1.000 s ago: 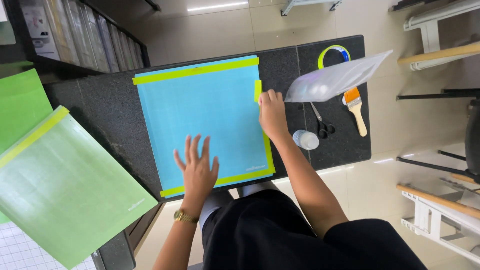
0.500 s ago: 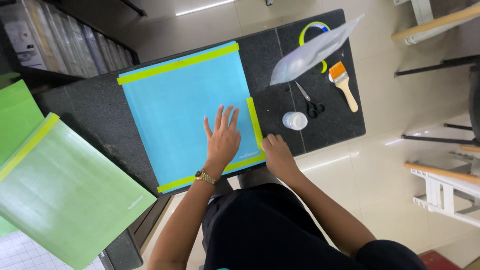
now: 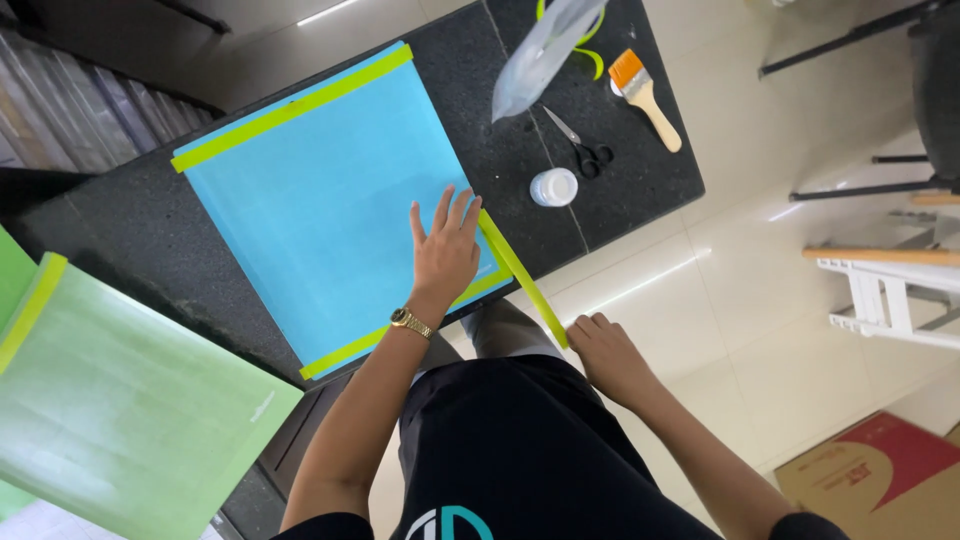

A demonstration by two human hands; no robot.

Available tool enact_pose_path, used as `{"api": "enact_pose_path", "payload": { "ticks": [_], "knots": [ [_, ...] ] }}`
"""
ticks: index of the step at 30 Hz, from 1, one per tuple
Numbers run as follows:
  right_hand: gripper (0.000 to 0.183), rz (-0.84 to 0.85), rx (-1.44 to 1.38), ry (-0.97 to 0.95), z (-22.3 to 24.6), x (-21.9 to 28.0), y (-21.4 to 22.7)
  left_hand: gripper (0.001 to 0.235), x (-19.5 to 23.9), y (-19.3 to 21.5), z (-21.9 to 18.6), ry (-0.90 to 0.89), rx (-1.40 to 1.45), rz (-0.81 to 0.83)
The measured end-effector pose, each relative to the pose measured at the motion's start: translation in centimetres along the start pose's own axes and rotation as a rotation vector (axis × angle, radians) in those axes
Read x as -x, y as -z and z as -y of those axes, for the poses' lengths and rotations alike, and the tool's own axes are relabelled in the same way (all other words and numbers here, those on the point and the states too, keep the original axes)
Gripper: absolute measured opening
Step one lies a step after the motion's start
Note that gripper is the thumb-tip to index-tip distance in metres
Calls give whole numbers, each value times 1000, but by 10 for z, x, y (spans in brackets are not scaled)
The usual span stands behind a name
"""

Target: Applying yellow adhesive tape to the edges of green and blue cutting mats.

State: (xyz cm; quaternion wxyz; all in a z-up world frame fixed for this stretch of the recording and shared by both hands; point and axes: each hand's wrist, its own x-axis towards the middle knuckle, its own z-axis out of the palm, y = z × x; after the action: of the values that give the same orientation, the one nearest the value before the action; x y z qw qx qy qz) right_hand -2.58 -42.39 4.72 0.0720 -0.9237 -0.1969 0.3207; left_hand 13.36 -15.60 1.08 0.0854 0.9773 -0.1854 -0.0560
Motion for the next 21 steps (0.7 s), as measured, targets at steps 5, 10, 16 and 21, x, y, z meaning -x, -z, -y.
{"api": "enact_pose_path", "payload": {
  "ticks": [5,10,16,21],
  "knots": [
    [13,64,-178,-41,6,71,13,50,26,-18,-4,-80,49,-3],
    [11,81,-188,-173,21,139,10,46,43,-34,-14,-167,91,-93],
    [18,-79,-406,-374,51,189,0,32,52,-43,-31,-233,164,-292],
    [19,-203,-496,-534,73,217,-18,29,59,-46,-42,-257,188,-501]
  ]
}}
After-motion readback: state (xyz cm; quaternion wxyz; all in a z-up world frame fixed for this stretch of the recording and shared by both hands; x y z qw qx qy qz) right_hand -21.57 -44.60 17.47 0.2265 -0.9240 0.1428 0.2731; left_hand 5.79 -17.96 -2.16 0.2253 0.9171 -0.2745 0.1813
